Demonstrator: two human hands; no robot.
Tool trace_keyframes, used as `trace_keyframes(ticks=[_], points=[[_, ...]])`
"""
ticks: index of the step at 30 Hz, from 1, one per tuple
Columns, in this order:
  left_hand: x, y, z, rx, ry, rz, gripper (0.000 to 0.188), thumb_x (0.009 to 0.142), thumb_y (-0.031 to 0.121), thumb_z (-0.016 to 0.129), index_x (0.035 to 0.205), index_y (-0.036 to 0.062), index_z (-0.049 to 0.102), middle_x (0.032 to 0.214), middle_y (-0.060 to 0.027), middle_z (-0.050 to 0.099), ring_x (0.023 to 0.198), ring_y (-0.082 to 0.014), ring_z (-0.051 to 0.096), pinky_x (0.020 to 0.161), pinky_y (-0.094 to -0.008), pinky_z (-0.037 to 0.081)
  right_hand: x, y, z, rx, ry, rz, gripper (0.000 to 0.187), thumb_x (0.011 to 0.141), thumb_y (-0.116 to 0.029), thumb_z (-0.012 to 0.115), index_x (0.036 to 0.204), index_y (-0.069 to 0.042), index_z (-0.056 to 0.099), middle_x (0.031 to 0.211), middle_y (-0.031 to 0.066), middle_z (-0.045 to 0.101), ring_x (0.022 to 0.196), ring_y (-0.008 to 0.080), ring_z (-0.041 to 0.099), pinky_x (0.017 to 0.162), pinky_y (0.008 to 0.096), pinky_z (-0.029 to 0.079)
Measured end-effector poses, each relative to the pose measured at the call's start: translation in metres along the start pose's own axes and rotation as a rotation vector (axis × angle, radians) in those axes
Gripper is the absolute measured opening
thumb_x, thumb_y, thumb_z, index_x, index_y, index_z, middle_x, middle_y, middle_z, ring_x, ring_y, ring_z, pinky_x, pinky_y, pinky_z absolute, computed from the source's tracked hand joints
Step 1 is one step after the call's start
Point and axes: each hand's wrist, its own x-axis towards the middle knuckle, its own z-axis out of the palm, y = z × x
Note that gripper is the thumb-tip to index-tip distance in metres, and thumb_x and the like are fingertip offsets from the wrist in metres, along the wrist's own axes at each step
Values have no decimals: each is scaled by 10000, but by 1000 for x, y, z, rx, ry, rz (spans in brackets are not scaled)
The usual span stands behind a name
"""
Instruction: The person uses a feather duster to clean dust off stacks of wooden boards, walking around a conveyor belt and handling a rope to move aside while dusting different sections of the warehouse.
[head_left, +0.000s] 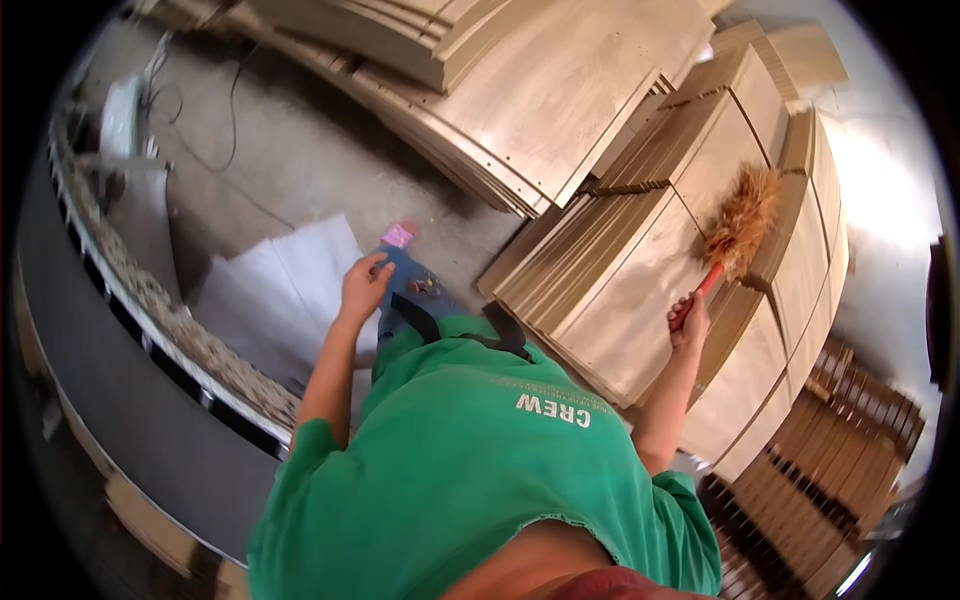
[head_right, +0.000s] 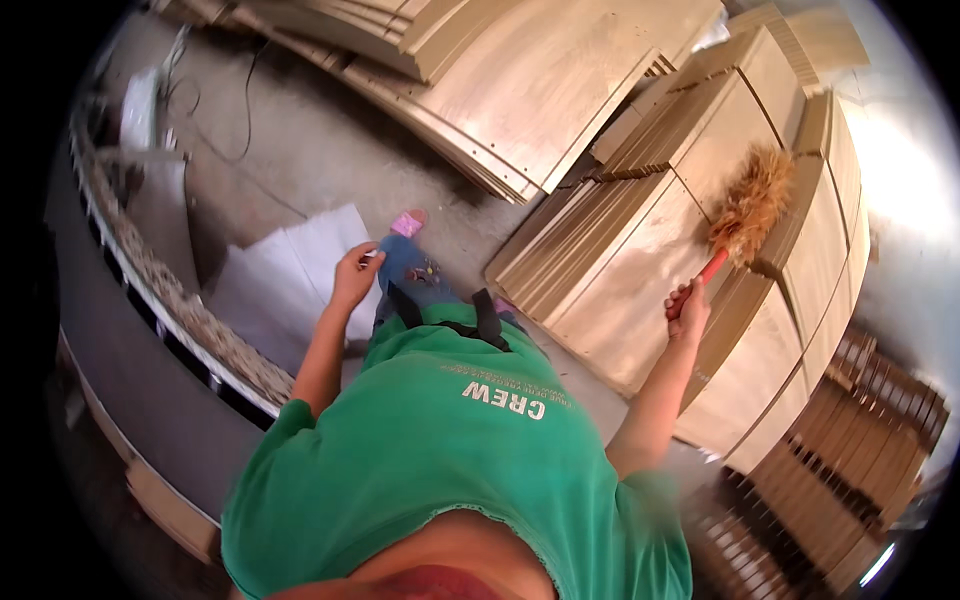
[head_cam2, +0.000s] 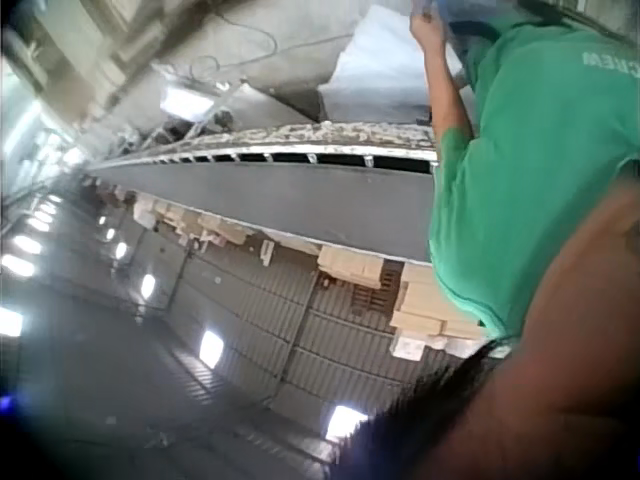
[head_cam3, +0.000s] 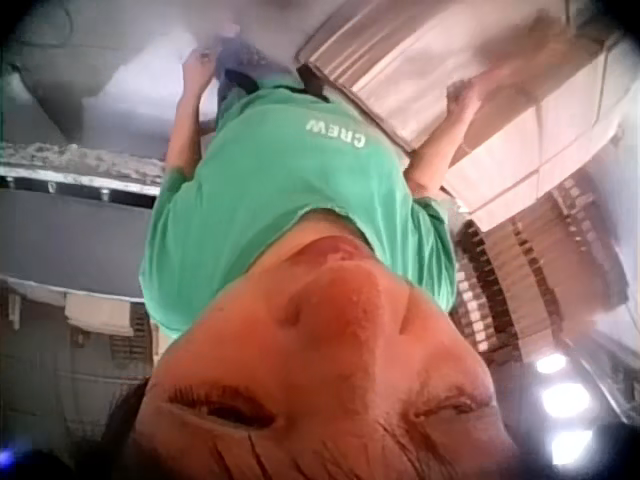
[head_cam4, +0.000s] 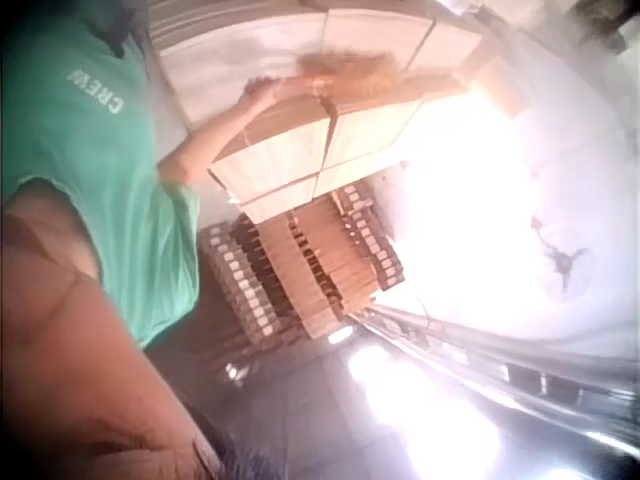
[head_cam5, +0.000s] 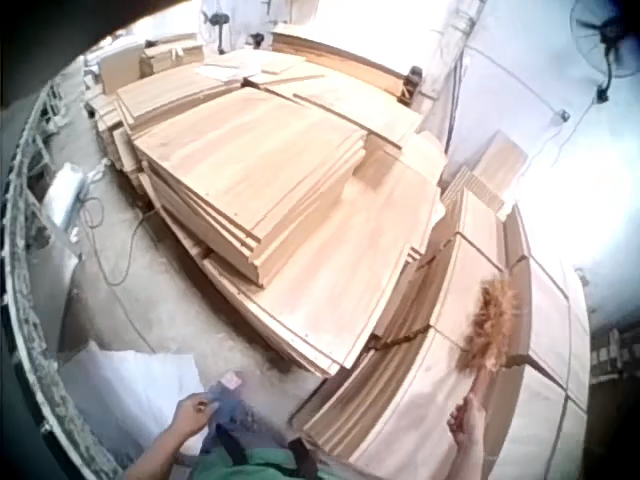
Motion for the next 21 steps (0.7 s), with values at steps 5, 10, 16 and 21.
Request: trace_keyframes(ticks=[5, 10, 16, 21], points=[[82, 89, -50, 80, -300, 244, 267, 798, 194, 636, 1008, 31, 613, 994, -160, 611, 865, -292, 606, 727, -338, 484, -22, -20, 96, 13, 193, -159, 300, 919, -357, 467, 947, -59, 456, 637, 14, 448, 438, 90, 408, 326, 227, 320], [120, 117, -82, 159, -406, 289, 257, 797, 162, 640, 1014, 29, 610, 997, -159, 609, 854, -299, 602, 732, -348, 483, -9, -36, 209, -42, 194, -178, 335, 921, -385, 448, 916, -50, 447, 600, 16, 434, 394, 96, 376, 313, 240, 289], [128, 132, -78, 226, -653, 479, 249, 801, 164, 642, 1011, 31, 619, 980, -153, 616, 842, -265, 604, 724, -340, 485, 11, -4, 246, -181, 237, -142, 366, 929, -412, 410, 841, -57, 434, 504, 30, 427, 336, 129, 388, 300, 271, 296], [140, 165, -65, 288, -768, 451, 249, 800, 166, 646, 1022, 54, 625, 1065, -148, 597, 837, -272, 597, 719, -333, 484, -36, 125, 177, -419, 511, -305, 492, 916, -423, 390, 920, 42, 550, 712, 266, 588, 660, 396, 612, 590, 456, 470]])
